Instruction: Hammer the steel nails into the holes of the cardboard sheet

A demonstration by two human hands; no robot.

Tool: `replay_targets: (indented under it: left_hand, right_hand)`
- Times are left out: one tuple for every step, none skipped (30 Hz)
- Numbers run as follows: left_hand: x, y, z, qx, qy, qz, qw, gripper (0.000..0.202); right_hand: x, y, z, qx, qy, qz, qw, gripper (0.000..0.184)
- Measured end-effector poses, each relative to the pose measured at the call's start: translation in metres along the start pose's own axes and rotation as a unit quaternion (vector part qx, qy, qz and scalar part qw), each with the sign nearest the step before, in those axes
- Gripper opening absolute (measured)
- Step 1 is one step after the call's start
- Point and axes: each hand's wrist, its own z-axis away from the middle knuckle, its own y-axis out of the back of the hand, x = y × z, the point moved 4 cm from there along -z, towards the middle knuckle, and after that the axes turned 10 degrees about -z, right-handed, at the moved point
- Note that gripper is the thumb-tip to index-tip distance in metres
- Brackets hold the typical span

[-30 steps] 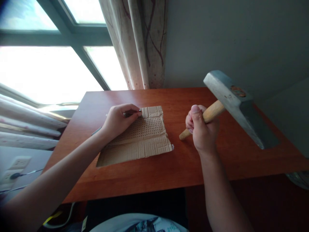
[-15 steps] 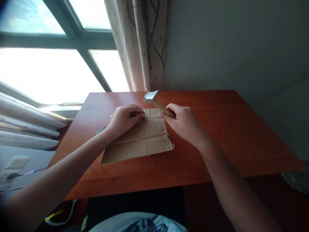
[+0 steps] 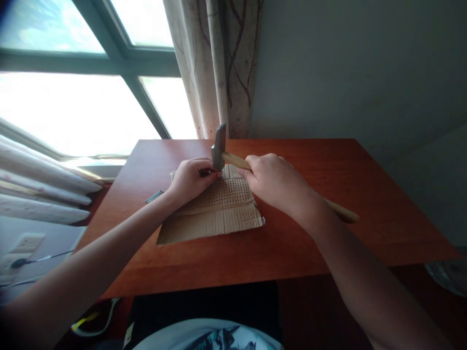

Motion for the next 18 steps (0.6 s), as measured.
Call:
replay_targets:
  left_hand:
    - [0.0001, 0.0, -0.0001, -0.001, -0.001, -0.001, 1.0, 0.01]
    - [0.0003, -0.0001, -0.0001, -0.001, -0.002, -0.001, 1.0, 0.01]
    - [0.0004, 0.0, -0.0001, -0.001, -0.004, 0.001, 1.0, 0.01]
    - [0.0003, 0.0001, -0.0001, 0.001, -0.005, 0.002, 1.0, 0.009]
    - [0.0002, 0.0002, 0.0, 0.002, -0.006, 0.004, 1.0, 0.009]
    - [0.0001, 0.0002, 0.0, 0.002, -0.006, 0.005, 1.0, 0.01]
    - [-0.0001, 0.0003, 0.0001, 0.002, -0.006, 0.006, 1.0, 0.01]
    - [-0.0002, 0.0004, 0.0001, 0.002, -0.005, 0.006, 1.0, 0.01]
    - [-0.0002, 0.0004, 0.0001, 0.002, -0.005, 0.006, 1.0, 0.01]
    - [0.0, 0.0004, 0.0001, 0.0, -0.006, 0.006, 1.0, 0.01]
    - [0.0001, 0.0004, 0.0001, 0.0, -0.006, 0.005, 1.0, 0.01]
    - [0.0001, 0.0004, 0.0001, -0.001, -0.006, 0.005, 1.0, 0.009]
    - [0.0001, 0.0002, 0.0002, -0.002, -0.005, 0.004, 1.0, 0.009]
    - [0.0001, 0.0002, 0.0003, -0.002, -0.005, 0.004, 1.0, 0.009]
    - [0.0001, 0.0002, 0.0004, -0.001, -0.006, 0.005, 1.0, 0.009]
    - [0.0001, 0.0002, 0.0005, 0.001, -0.006, 0.007, 1.0, 0.01]
    - [0.0, 0.0004, 0.0007, 0.004, -0.006, 0.007, 1.0, 0.01]
    - [0.0001, 0.0006, 0.0009, 0.005, -0.007, 0.006, 1.0, 0.01]
  right_hand:
    - [0.0001, -0.0016, -0.0001, -0.007, -0.004, 0.007, 1.0, 0.031]
    - [0.0004, -0.0025, -0.0001, -0.011, -0.007, 0.011, 1.0, 0.031]
    - [0.0008, -0.0027, 0.0001, -0.01, -0.008, 0.012, 1.0, 0.031]
    - [0.0012, -0.0022, 0.0004, -0.007, -0.008, 0.011, 1.0, 0.031]
    - [0.0015, -0.0013, 0.0008, -0.001, -0.005, 0.007, 1.0, 0.031]
    - [0.0017, -0.0002, 0.0013, 0.006, -0.002, 0.003, 1.0, 0.032]
    - [0.0018, 0.0008, 0.0019, 0.014, 0.0, -0.002, 1.0, 0.032]
    - [0.0018, 0.0014, 0.0025, 0.02, 0.002, -0.005, 1.0, 0.033]
    - [0.0019, 0.0015, 0.0029, 0.023, 0.002, -0.007, 1.0, 0.033]
    - [0.002, 0.0008, 0.0032, 0.022, 0.0, -0.007, 1.0, 0.033]
    - [0.0021, -0.0004, 0.0034, 0.016, -0.004, -0.005, 1.0, 0.032]
    - [0.0023, -0.0019, 0.0033, 0.008, -0.008, -0.001, 1.0, 0.032]
    - [0.0026, -0.0034, 0.0032, -0.001, -0.012, 0.002, 1.0, 0.031]
    - [0.0029, -0.0044, 0.003, -0.008, -0.015, 0.006, 1.0, 0.031]
    - [0.0033, -0.0049, 0.0028, -0.01, -0.015, 0.008, 1.0, 0.031]
    - [0.0037, -0.0048, 0.0027, -0.009, -0.014, 0.009, 1.0, 0.032]
    - [0.0041, -0.0043, 0.0026, -0.005, -0.013, 0.007, 1.0, 0.032]
    - [0.0045, -0.0037, 0.0026, -0.001, -0.011, 0.004, 1.0, 0.032]
